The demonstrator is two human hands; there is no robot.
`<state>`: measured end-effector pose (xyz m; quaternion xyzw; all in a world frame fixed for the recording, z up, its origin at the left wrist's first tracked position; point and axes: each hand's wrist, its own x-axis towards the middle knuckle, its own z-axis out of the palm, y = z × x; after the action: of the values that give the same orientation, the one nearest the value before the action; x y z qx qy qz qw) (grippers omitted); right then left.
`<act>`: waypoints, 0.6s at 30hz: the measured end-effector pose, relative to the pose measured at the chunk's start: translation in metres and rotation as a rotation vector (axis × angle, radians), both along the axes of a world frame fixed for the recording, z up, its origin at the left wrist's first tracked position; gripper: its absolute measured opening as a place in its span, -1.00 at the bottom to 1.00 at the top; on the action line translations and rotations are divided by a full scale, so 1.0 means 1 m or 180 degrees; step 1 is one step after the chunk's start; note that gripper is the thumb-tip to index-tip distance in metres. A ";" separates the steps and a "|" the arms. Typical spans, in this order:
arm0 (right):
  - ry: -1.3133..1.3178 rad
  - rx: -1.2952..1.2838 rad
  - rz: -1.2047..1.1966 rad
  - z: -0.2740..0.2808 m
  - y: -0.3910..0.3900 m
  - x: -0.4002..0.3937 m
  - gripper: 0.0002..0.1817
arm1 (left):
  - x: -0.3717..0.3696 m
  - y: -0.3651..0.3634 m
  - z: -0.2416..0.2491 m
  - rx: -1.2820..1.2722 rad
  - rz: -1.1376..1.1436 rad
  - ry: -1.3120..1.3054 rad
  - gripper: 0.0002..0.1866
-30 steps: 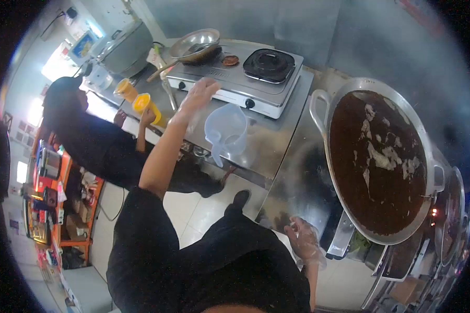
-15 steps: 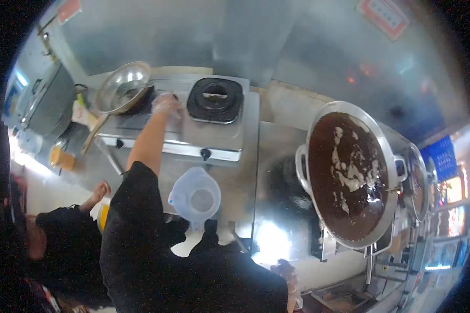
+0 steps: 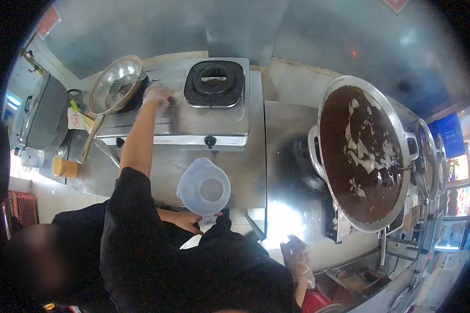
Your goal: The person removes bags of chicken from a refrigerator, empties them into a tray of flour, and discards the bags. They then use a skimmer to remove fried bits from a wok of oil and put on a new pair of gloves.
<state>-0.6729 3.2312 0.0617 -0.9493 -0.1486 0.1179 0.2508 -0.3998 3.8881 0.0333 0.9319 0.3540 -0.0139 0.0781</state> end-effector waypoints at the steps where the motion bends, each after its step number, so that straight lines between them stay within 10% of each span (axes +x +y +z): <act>1: -0.0002 0.0179 -0.0110 0.012 0.013 0.006 -0.65 | -0.013 -0.011 0.020 0.0445 -0.0634 -0.0191 -0.67; 2: 0.0012 0.0362 -0.0218 0.023 0.026 0.011 -0.74 | -0.025 -0.018 0.032 0.0888 -0.1270 -0.0362 -0.68; 5: -0.0241 0.0917 0.0444 0.073 0.069 0.034 -0.67 | -0.058 -0.036 0.068 -0.3034 0.0384 -0.1962 -0.73; 11: -0.0952 0.1545 0.2047 0.147 0.177 0.075 -0.60 | -0.134 -0.146 0.096 -0.6343 0.0782 -0.4943 -0.61; 18: -0.1790 0.1690 0.2535 0.114 0.241 0.064 -0.47 | -0.204 -0.248 0.112 -0.5686 0.1516 -0.5804 -0.60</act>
<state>-0.6085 3.4719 0.1756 -0.7189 -0.5818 -0.0958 0.3682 -0.6040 3.6398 0.1457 0.1459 0.1978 0.4057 0.8803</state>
